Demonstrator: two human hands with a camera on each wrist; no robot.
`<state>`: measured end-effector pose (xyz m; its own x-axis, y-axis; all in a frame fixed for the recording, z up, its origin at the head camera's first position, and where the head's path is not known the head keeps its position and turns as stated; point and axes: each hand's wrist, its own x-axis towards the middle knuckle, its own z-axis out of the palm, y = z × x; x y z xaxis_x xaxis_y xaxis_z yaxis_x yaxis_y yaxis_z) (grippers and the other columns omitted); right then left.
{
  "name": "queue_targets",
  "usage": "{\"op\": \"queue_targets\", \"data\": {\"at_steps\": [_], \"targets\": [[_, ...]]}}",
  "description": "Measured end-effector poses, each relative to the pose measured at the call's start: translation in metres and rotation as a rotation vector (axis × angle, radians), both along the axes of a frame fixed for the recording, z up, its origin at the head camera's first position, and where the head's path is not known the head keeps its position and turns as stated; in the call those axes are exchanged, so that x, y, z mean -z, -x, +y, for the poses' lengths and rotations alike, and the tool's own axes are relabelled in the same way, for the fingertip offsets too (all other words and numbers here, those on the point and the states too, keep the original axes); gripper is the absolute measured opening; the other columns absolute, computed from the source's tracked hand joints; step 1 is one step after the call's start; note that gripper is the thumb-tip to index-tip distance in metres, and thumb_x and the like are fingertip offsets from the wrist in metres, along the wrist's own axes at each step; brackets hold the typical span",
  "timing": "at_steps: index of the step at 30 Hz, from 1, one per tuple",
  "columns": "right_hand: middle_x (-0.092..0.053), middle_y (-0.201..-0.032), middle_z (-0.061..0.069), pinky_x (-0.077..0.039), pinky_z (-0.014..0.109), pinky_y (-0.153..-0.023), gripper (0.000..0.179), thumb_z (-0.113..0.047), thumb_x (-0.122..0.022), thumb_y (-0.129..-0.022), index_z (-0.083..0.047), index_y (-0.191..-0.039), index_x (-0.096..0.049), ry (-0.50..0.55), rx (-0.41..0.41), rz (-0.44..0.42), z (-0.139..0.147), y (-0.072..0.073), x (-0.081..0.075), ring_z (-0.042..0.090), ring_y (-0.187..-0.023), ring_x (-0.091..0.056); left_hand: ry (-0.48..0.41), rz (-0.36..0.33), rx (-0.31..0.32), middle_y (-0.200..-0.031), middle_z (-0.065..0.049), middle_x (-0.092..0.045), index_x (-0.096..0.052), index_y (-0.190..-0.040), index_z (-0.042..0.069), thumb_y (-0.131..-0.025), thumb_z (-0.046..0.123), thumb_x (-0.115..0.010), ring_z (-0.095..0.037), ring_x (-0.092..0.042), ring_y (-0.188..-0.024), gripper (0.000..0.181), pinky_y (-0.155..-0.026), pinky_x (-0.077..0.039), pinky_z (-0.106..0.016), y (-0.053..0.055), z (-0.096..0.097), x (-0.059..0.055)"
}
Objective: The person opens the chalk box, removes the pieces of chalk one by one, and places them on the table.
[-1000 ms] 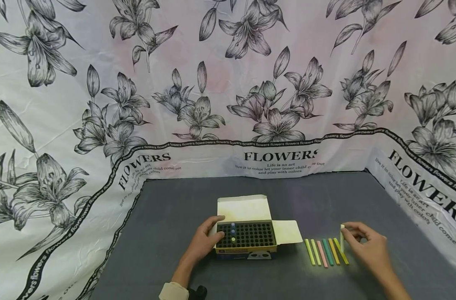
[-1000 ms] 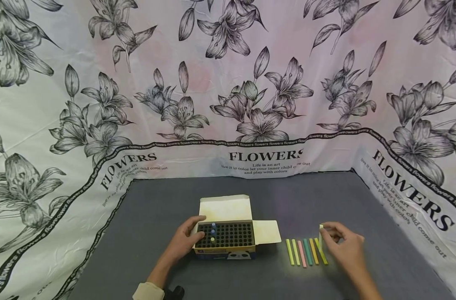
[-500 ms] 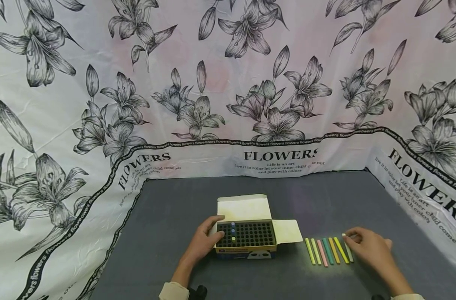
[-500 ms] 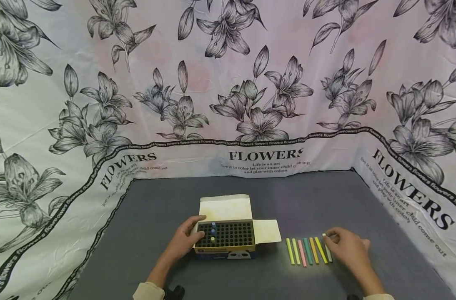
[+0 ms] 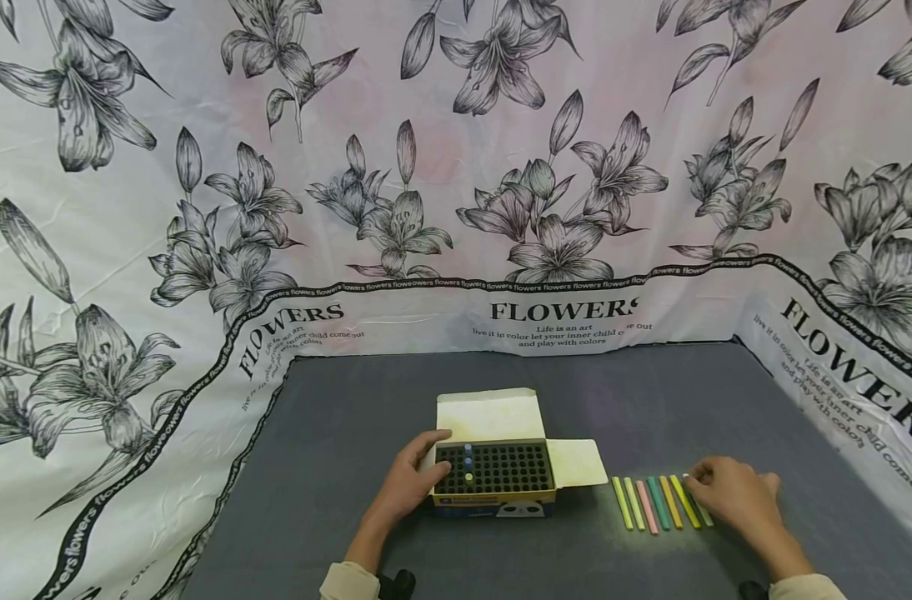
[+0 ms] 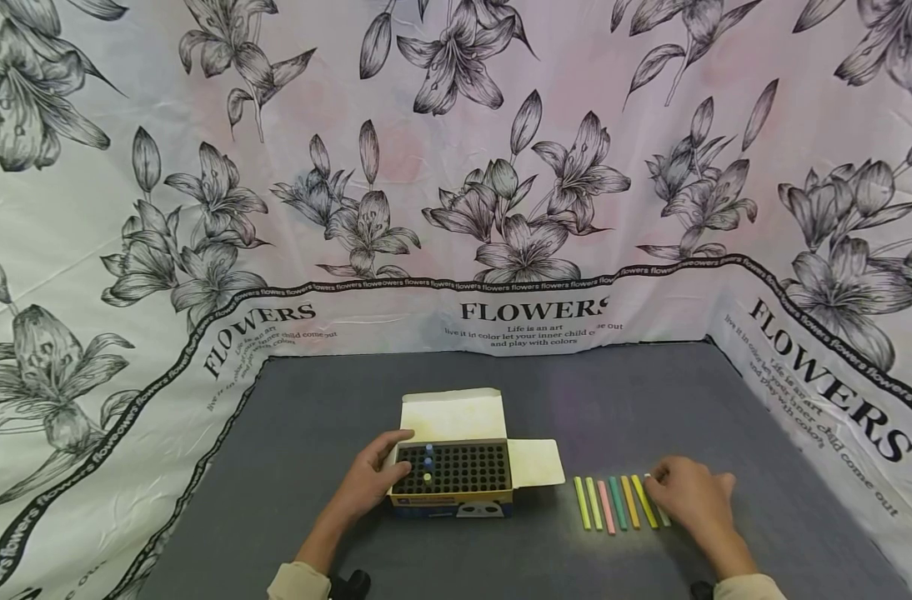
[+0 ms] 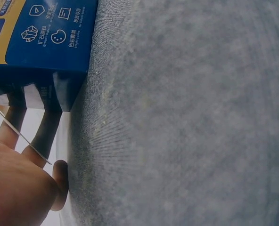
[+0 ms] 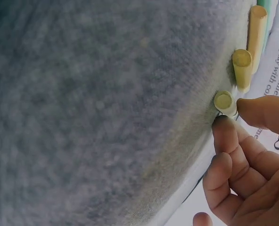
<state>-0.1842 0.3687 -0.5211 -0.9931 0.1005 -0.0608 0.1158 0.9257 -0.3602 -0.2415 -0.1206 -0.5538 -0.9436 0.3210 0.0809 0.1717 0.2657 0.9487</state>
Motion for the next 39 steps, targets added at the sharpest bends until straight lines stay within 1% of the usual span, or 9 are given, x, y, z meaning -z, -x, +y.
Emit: {"op": "queue_targets", "data": {"at_steps": [6, 11, 14, 16, 21, 25, 29, 33, 39], "targets": [[-0.077, -0.090, 0.010, -0.031, 0.055, -0.071, 0.030, -0.033, -0.063, -0.096, -0.006, -0.102, -0.076, 0.017, 0.012, 0.000, -0.001, 0.000, -0.003, 0.020, -0.070, -0.062, 0.005, 0.003, 0.009, -0.156, -0.010, -0.047, -0.055, -0.145, 0.027, -0.100, 0.019, -0.065, -0.026, -0.052, -0.114, 0.047, -0.081, -0.044, -0.038, 0.000, 0.000, -0.001], [-0.078, -0.089, 0.010, -0.028, 0.048, -0.068, 0.033, -0.033, -0.061, -0.097, -0.005, -0.108, -0.075, 0.024, 0.032, 0.074, -0.007, 0.000, -0.008, 0.017, -0.066, -0.061, 0.011, 0.009, 0.018, -0.157, -0.010, -0.046, -0.055, -0.146, 0.027, -0.100, 0.021, -0.064, -0.027, -0.052, -0.116, 0.047, -0.081, -0.044, -0.038, 0.001, 0.000, 0.001], [-0.078, -0.086, 0.007, -0.027, 0.049, -0.069, 0.034, -0.032, -0.061, -0.098, -0.004, -0.112, -0.073, 0.036, 0.029, 0.148, -0.016, -0.001, -0.012, 0.015, -0.064, -0.059, 0.012, 0.019, 0.022, -0.158, -0.011, -0.045, -0.054, -0.146, 0.026, -0.101, 0.021, -0.064, -0.028, -0.050, -0.121, 0.047, -0.082, -0.044, -0.039, 0.001, -0.001, 0.002], [-0.077, -0.082, 0.005, -0.027, 0.051, -0.071, 0.032, -0.029, -0.063, -0.098, -0.003, -0.113, -0.073, 0.050, 0.018, 0.227, -0.024, -0.002, -0.012, 0.013, -0.062, -0.057, 0.012, 0.018, 0.019, -0.158, -0.010, -0.046, -0.055, -0.146, 0.027, -0.100, 0.022, -0.064, -0.027, -0.049, -0.126, 0.047, -0.084, -0.043, -0.039, 0.001, 0.000, 0.002], [-0.071, -0.071, -0.003, -0.023, 0.049, -0.073, 0.021, -0.018, -0.073, -0.092, -0.005, -0.109, -0.074, 0.103, -0.026, 0.491, -0.054, 0.000, -0.010, 0.004, -0.057, -0.051, 0.011, 0.010, 0.011, -0.159, -0.008, -0.045, -0.055, -0.145, 0.027, -0.100, 0.020, -0.065, -0.027, -0.048, -0.131, 0.047, -0.087, -0.043, -0.039, 0.001, 0.000, 0.001], [-0.068, -0.068, -0.006, -0.021, 0.045, -0.074, 0.020, -0.011, -0.078, -0.086, -0.007, -0.106, -0.075, 0.178, -0.088, 0.643, -0.078, 0.004, -0.010, -0.004, -0.055, -0.047, -0.003, -0.001, 0.008, -0.159, -0.006, -0.044, -0.055, -0.145, 0.028, -0.100, 0.019, -0.065, -0.028, -0.046, -0.138, 0.047, -0.092, -0.044, -0.040, 0.000, 0.000, 0.000], [-0.068, -0.066, -0.007, -0.022, 0.042, -0.074, 0.022, -0.005, -0.079, -0.082, -0.006, -0.103, -0.075, 0.256, -0.160, 0.745, -0.098, 0.008, -0.011, -0.005, -0.055, -0.048, -0.016, -0.002, 0.016, -0.159, -0.006, -0.044, -0.056, -0.144, 0.027, -0.099, 0.018, -0.065, -0.030, -0.042, -0.145, 0.047, -0.097, -0.044, -0.044, 0.000, 0.000, -0.001], [-0.068, -0.066, -0.007, -0.022, 0.041, -0.074, 0.022, -0.001, -0.079, -0.079, -0.006, -0.101, -0.076, 0.327, -0.208, 0.827, -0.115, 0.013, -0.011, 0.000, -0.057, -0.050, -0.025, -0.005, 0.020, -0.160, -0.006, -0.044, -0.056, -0.144, 0.026, -0.099, 0.017, -0.066, -0.030, -0.043, -0.143, 0.047, -0.093, -0.044, -0.042, 0.000, 0.000, -0.001], [-0.068, -0.067, -0.008, -0.025, 0.041, -0.077, 0.023, 0.000, -0.081, -0.078, -0.009, -0.099, -0.077, 0.388, -0.253, 0.878, -0.139, 0.021, -0.010, 0.003, -0.061, -0.052, -0.023, -0.003, 0.010, -0.159, -0.007, -0.045, -0.056, -0.144, 0.026, -0.099, 0.016, -0.066, -0.029, -0.046, -0.135, 0.047, -0.088, -0.044, -0.040, 0.000, -0.001, 0.000]]}}
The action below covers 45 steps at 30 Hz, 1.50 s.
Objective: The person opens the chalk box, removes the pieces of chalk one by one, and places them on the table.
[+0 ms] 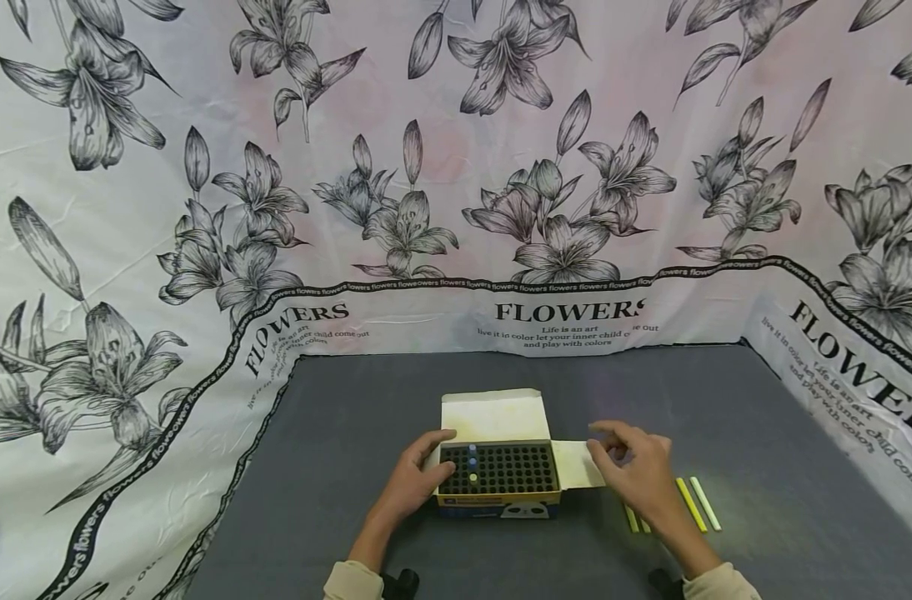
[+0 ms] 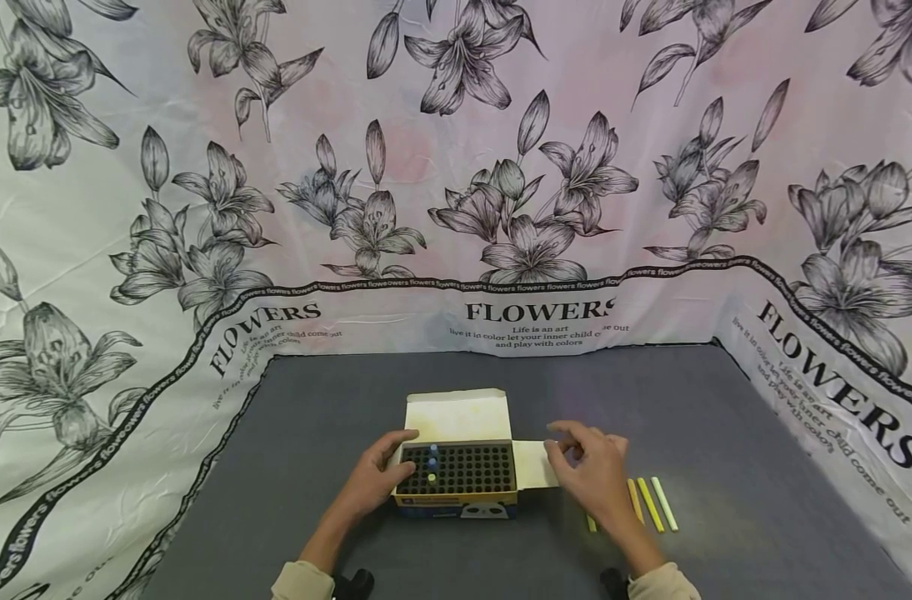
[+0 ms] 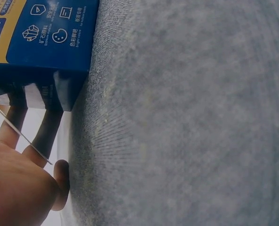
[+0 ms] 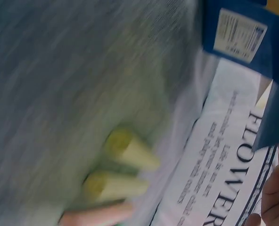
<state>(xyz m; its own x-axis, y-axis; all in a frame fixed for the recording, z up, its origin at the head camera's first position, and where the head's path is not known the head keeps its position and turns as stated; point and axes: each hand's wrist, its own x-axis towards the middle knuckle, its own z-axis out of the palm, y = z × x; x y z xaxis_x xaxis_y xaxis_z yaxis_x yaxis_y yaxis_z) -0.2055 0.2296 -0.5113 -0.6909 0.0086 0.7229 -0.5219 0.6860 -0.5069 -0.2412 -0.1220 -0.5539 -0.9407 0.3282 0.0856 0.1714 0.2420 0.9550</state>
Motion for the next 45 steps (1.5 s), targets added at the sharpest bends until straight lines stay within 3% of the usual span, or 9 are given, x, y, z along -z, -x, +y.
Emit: {"op": "queue_targets", "data": {"at_steps": [7, 12, 15, 21, 30, 45], "targets": [[-0.066, -0.069, -0.007, -0.022, 0.040, -0.077, 0.027, 0.003, -0.082, -0.074, -0.009, -0.097, -0.076, 0.010, -0.110, 0.049, -0.033, 0.004, -0.001, 0.007, -0.062, -0.049, 0.003, 0.010, 0.002, -0.158, -0.006, -0.046, -0.056, -0.144, 0.026, -0.099, 0.016, -0.066, -0.030, -0.044, -0.142, 0.047, -0.092, -0.044, -0.042, 0.001, -0.001, 0.001], [-0.066, -0.071, -0.010, -0.020, 0.038, -0.079, 0.026, 0.002, -0.083, -0.075, -0.008, -0.099, -0.076, 0.007, -0.157, 0.011, -0.056, 0.003, 0.004, 0.008, -0.063, -0.046, 0.016, 0.022, 0.005, -0.159, -0.007, -0.045, -0.056, -0.145, 0.027, -0.100, 0.018, -0.065, -0.032, -0.040, -0.146, 0.047, -0.096, -0.045, -0.044, 0.001, -0.001, 0.001], [-0.063, -0.072, -0.012, -0.018, 0.037, -0.081, 0.026, 0.000, -0.083, -0.077, -0.009, -0.100, -0.076, -0.004, -0.181, -0.004, -0.067, 0.004, 0.007, 0.010, -0.063, -0.046, 0.025, 0.028, 0.003, -0.158, -0.007, -0.046, -0.055, -0.145, 0.027, -0.100, 0.019, -0.065, -0.031, -0.043, -0.143, 0.047, -0.094, -0.045, -0.043, 0.001, 0.000, 0.001], [-0.061, -0.073, -0.014, -0.016, 0.036, -0.082, 0.025, -0.003, -0.083, -0.079, -0.011, -0.101, -0.075, -0.032, -0.260, -0.040, -0.086, 0.004, 0.007, 0.008, -0.068, -0.046, 0.027, 0.021, -0.010, -0.156, -0.008, -0.047, -0.056, -0.145, 0.027, -0.099, 0.018, -0.065, -0.026, -0.051, -0.120, 0.047, -0.082, -0.044, -0.037, 0.001, 0.000, 0.002], [-0.069, -0.085, -0.011, -0.024, 0.039, -0.081, 0.023, -0.013, -0.087, -0.078, -0.021, -0.097, -0.077, -0.148, -0.321, -0.100, -0.108, 0.004, 0.005, 0.007, -0.074, -0.045, 0.029, 0.015, 0.001, -0.155, -0.006, -0.049, -0.055, -0.145, 0.028, -0.100, 0.019, -0.064, -0.026, -0.051, -0.125, 0.046, -0.087, -0.046, -0.036, 0.001, 0.000, 0.000], [-0.068, -0.084, -0.011, -0.023, 0.038, -0.077, 0.014, -0.021, -0.083, -0.084, -0.024, -0.097, -0.081, -0.268, -0.390, -0.397, -0.121, 0.011, 0.000, 0.005, -0.074, -0.039, 0.027, 0.006, -0.003, -0.154, -0.004, -0.050, -0.056, -0.143, 0.031, -0.099, 0.018, -0.065, -0.026, -0.051, -0.122, 0.047, -0.086, -0.046, -0.037, 0.001, 0.000, -0.001]]}}
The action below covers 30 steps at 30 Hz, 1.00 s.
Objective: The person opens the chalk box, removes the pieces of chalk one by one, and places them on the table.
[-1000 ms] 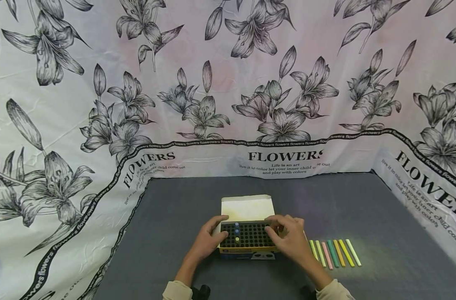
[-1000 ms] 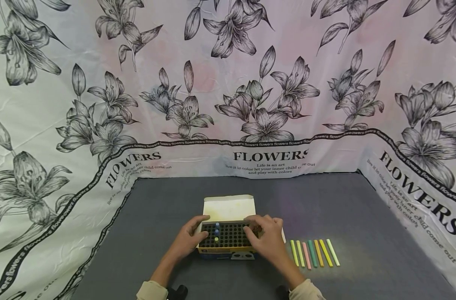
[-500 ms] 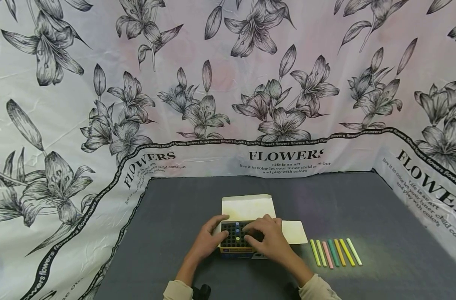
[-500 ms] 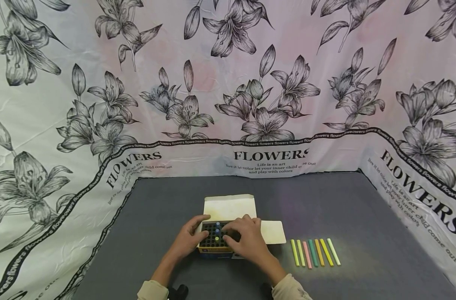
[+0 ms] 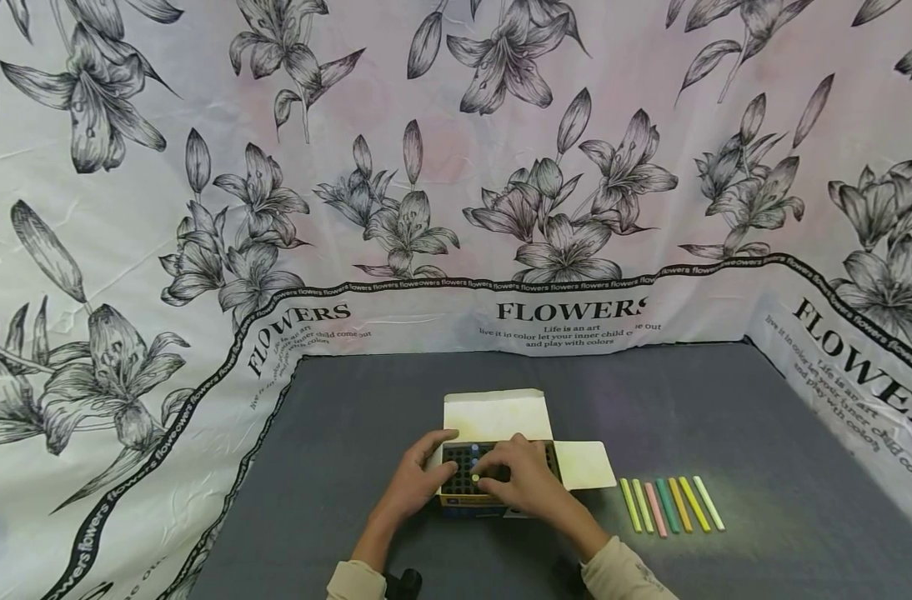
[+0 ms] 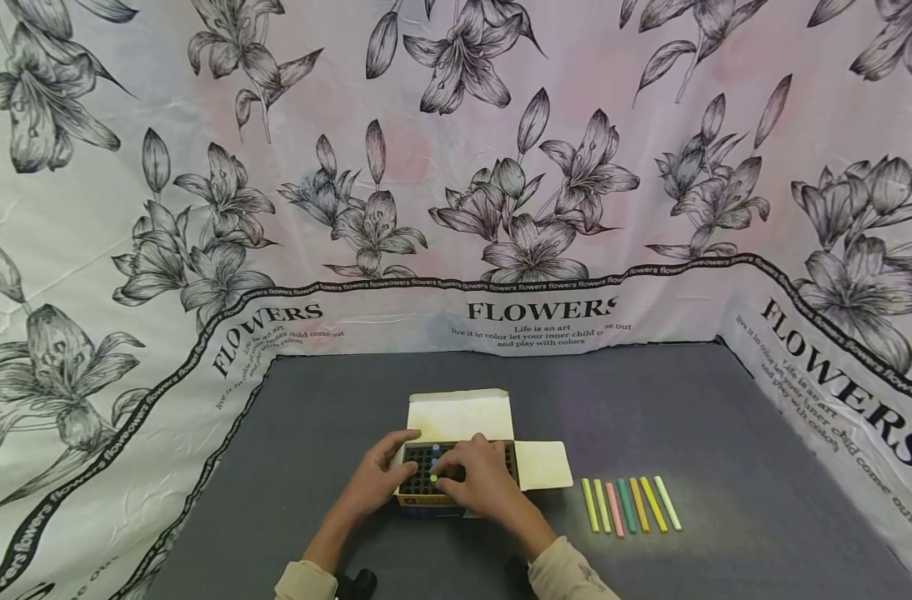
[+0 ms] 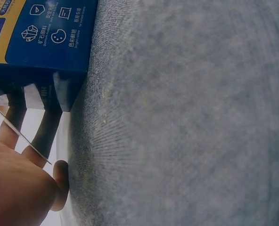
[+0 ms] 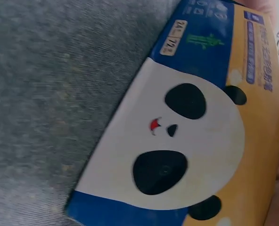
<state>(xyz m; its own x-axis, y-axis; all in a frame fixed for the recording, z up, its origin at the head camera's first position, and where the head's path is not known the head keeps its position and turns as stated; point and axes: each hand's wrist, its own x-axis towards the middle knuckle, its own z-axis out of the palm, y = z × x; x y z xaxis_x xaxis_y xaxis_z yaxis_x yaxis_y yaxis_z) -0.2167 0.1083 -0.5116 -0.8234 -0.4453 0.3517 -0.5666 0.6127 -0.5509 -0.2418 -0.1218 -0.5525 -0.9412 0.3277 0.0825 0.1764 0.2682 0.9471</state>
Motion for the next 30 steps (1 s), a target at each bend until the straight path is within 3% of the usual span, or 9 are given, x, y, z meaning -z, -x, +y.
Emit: {"op": "queue_targets", "data": {"at_steps": [6, 18, 30], "targets": [[-0.070, -0.088, -0.010, -0.023, 0.041, -0.078, 0.012, -0.022, -0.081, -0.087, -0.025, -0.099, -0.081, -0.012, -0.036, -0.066, 0.0015, 0.0034, -0.0028, 0.004, -0.076, -0.038, 0.001, 0.005, 0.008, -0.156, -0.005, -0.048, -0.055, -0.144, 0.030, -0.099, 0.018, -0.064, -0.028, -0.050, -0.129, 0.047, -0.089, -0.045, -0.039, 0.0000, 0.0002, -0.0001], [-0.073, -0.095, -0.010, -0.021, 0.041, -0.079, 0.013, -0.023, -0.079, -0.089, -0.025, -0.102, -0.079, 0.081, -0.066, -0.034, 0.0037, 0.0007, 0.0017, 0.006, -0.076, -0.040, -0.011, 0.015, 0.012, -0.156, -0.006, -0.048, -0.056, -0.144, 0.026, -0.099, 0.015, -0.065, -0.031, -0.045, -0.142, 0.047, -0.096, -0.045, -0.041, 0.0005, -0.0001, 0.0011], [-0.076, -0.099, -0.008, -0.024, 0.039, -0.079, 0.016, -0.021, -0.075, -0.093, -0.017, -0.108, -0.077, 0.199, -0.128, -0.078, 0.0063, 0.0004, -0.0051, 0.017, -0.076, -0.047, -0.006, 0.026, 0.013, -0.156, -0.007, -0.048, -0.055, -0.144, 0.026, -0.099, 0.016, -0.065, -0.028, -0.048, -0.134, 0.047, -0.089, -0.045, -0.037, 0.0006, -0.0006, 0.0016]]}}
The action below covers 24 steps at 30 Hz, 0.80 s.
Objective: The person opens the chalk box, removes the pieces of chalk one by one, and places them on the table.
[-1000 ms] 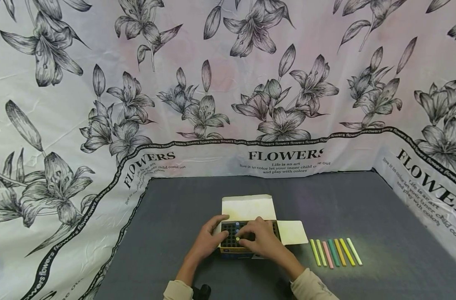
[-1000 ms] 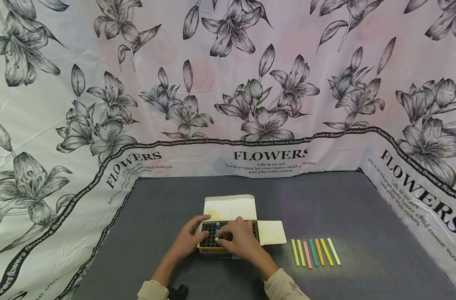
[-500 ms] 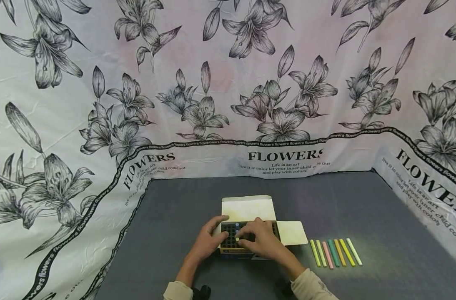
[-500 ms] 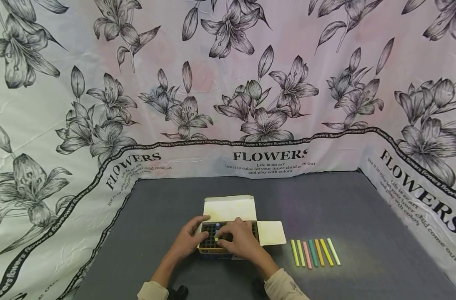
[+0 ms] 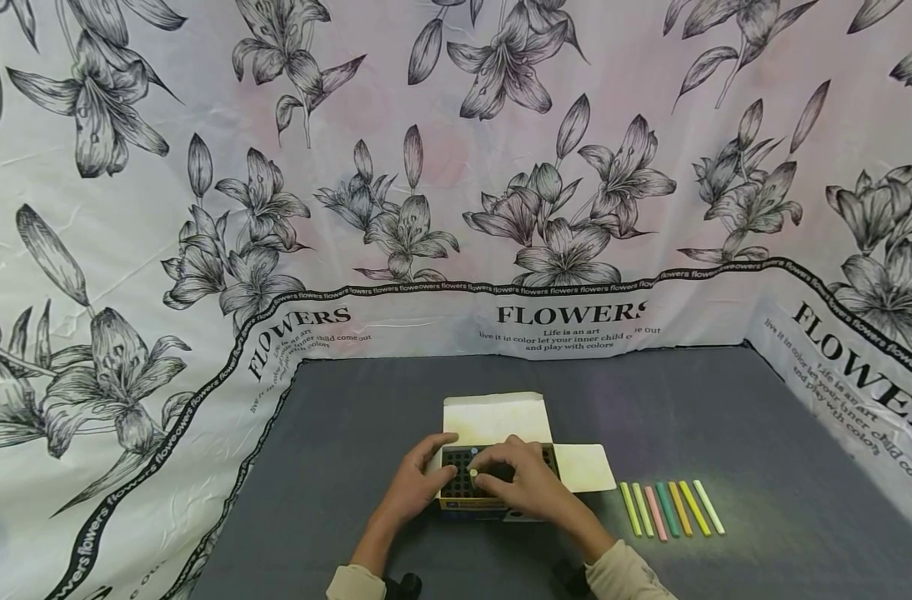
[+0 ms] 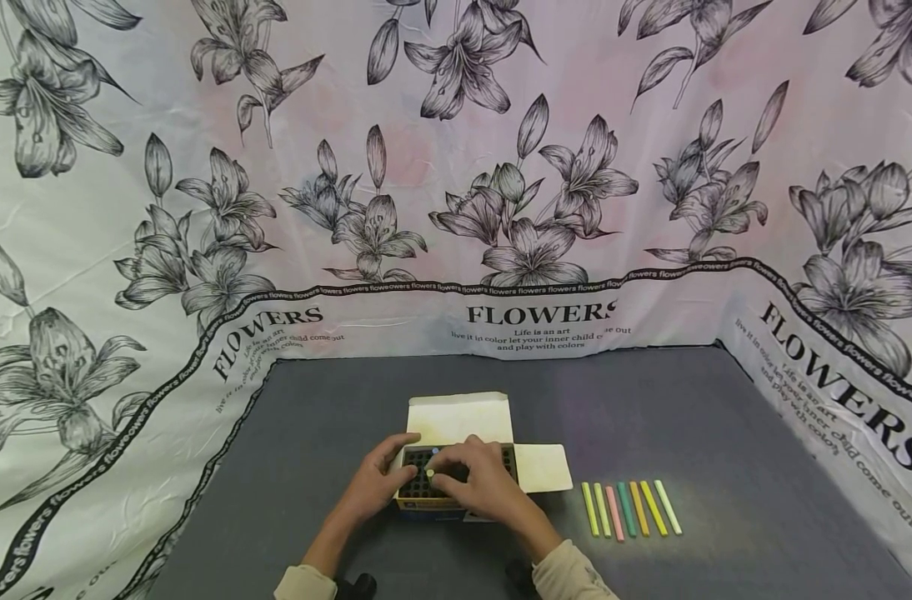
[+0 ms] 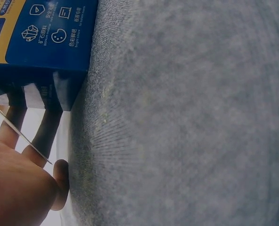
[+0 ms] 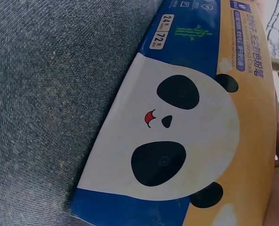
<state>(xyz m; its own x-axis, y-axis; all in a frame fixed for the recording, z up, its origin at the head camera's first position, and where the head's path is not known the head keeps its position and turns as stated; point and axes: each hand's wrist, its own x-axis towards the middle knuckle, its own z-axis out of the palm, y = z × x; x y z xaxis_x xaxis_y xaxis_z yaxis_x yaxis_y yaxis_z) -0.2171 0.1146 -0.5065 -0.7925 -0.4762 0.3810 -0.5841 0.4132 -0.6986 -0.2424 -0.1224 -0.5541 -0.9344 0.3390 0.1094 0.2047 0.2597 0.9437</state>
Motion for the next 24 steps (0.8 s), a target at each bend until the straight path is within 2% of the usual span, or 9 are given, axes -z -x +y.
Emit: {"op": "queue_targets", "data": {"at_steps": [7, 13, 18, 21, 24], "targets": [[-0.070, -0.093, -0.011, -0.028, 0.040, -0.083, 0.016, -0.021, -0.072, -0.096, -0.015, -0.110, -0.075, 0.069, 0.015, 0.013, -0.001, -0.002, -0.003, 0.016, -0.080, -0.052, -0.012, 0.003, 0.010, -0.158, -0.008, -0.046, -0.054, -0.146, 0.024, -0.100, 0.017, -0.064, -0.032, -0.044, -0.142, 0.048, -0.092, -0.047, -0.036, 0.000, 0.000, 0.001], [-0.062, -0.086, -0.011, -0.031, 0.037, -0.082, 0.014, -0.018, -0.072, -0.096, -0.016, -0.110, -0.074, 0.149, 0.052, 0.060, -0.001, -0.002, -0.008, 0.015, -0.075, -0.052, -0.013, -0.001, 0.000, -0.157, -0.007, -0.047, -0.055, -0.145, 0.024, -0.100, 0.016, -0.065, -0.029, -0.049, -0.132, 0.047, -0.087, -0.047, -0.034, 0.000, 0.001, 0.001], [-0.063, -0.084, -0.008, -0.037, 0.036, -0.081, 0.015, -0.011, -0.070, -0.096, -0.018, -0.110, -0.072, 0.212, 0.074, 0.123, 0.005, 0.002, -0.013, 0.005, -0.075, -0.051, -0.019, -0.004, 0.008, -0.158, -0.007, -0.046, -0.055, -0.145, 0.024, -0.100, 0.018, -0.064, -0.032, -0.043, -0.145, 0.047, -0.094, -0.048, -0.039, 0.001, 0.001, 0.002], [-0.067, -0.088, -0.004, -0.041, 0.036, -0.084, 0.018, -0.006, -0.070, -0.094, -0.014, -0.111, -0.071, 0.235, 0.096, 0.153, 0.010, 0.002, -0.016, 0.005, -0.079, -0.055, -0.022, -0.013, 0.006, -0.158, -0.007, -0.046, -0.055, -0.145, 0.024, -0.100, 0.018, -0.065, -0.031, -0.046, -0.140, 0.047, -0.091, -0.048, -0.038, 0.001, 0.001, 0.001], [-0.070, -0.092, -0.002, -0.040, 0.035, -0.085, 0.021, -0.004, -0.072, -0.092, -0.014, -0.111, -0.071, 0.243, 0.134, 0.191, 0.015, 0.002, -0.018, 0.006, -0.080, -0.058, -0.022, -0.021, -0.004, -0.157, -0.007, -0.047, -0.056, -0.144, 0.025, -0.099, 0.016, -0.065, -0.026, -0.050, -0.129, 0.047, -0.086, -0.046, -0.036, 0.000, 0.001, 0.001]]}}
